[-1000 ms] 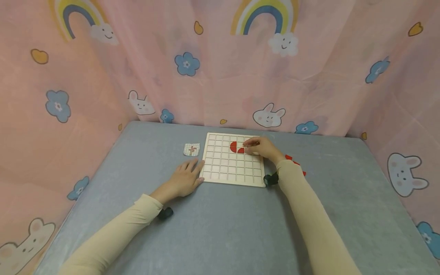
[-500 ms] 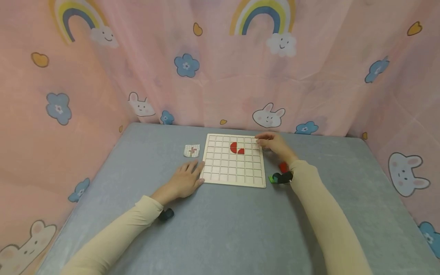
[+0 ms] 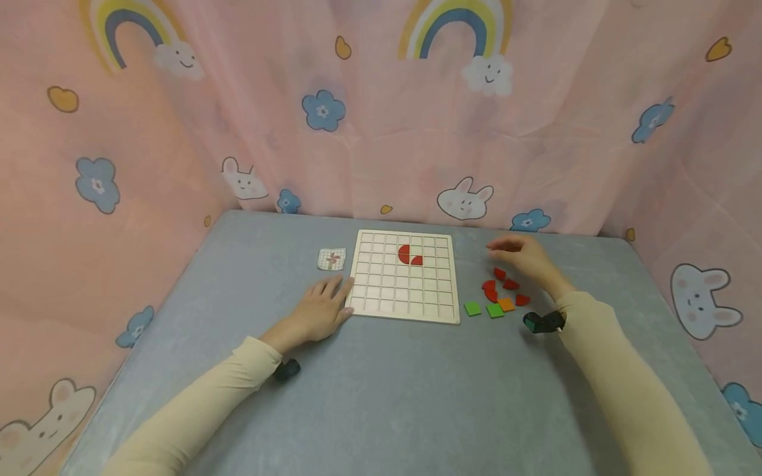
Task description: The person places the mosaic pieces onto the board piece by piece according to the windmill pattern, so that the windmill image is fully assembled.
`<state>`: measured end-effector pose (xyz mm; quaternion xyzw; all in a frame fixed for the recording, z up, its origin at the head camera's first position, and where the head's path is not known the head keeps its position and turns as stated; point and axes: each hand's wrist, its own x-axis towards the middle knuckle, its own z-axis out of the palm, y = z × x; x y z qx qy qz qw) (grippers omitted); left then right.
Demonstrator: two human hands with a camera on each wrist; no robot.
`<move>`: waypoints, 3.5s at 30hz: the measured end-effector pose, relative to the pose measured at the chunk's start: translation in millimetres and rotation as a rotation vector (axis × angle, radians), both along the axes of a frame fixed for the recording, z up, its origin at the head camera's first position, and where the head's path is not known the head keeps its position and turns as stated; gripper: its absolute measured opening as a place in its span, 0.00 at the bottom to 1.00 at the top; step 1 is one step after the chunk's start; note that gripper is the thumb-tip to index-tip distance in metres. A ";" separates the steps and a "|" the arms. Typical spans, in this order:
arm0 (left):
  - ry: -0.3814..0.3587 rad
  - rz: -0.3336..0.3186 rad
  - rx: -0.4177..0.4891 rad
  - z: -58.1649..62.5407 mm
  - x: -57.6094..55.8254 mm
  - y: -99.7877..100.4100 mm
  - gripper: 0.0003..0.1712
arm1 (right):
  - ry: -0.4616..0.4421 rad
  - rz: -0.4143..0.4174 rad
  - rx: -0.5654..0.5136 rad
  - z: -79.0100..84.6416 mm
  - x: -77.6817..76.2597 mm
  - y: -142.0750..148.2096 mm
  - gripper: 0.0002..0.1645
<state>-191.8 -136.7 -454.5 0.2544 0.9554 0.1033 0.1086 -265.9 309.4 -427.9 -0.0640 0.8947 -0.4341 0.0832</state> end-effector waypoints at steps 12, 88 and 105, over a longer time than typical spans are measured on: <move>-0.005 0.014 -0.014 -0.1 -1.9 0.9 0.38 | -0.022 0.031 0.121 -7.4 17.0 22.7 0.25; -0.010 0.005 -0.039 -1.1 -0.2 0.9 0.38 | 0.211 -0.204 0.315 -39.2 89.2 28.6 0.19; -0.013 0.006 -0.047 -0.8 -1.9 1.6 0.39 | 0.204 -0.131 0.265 -35.8 90.1 35.9 0.19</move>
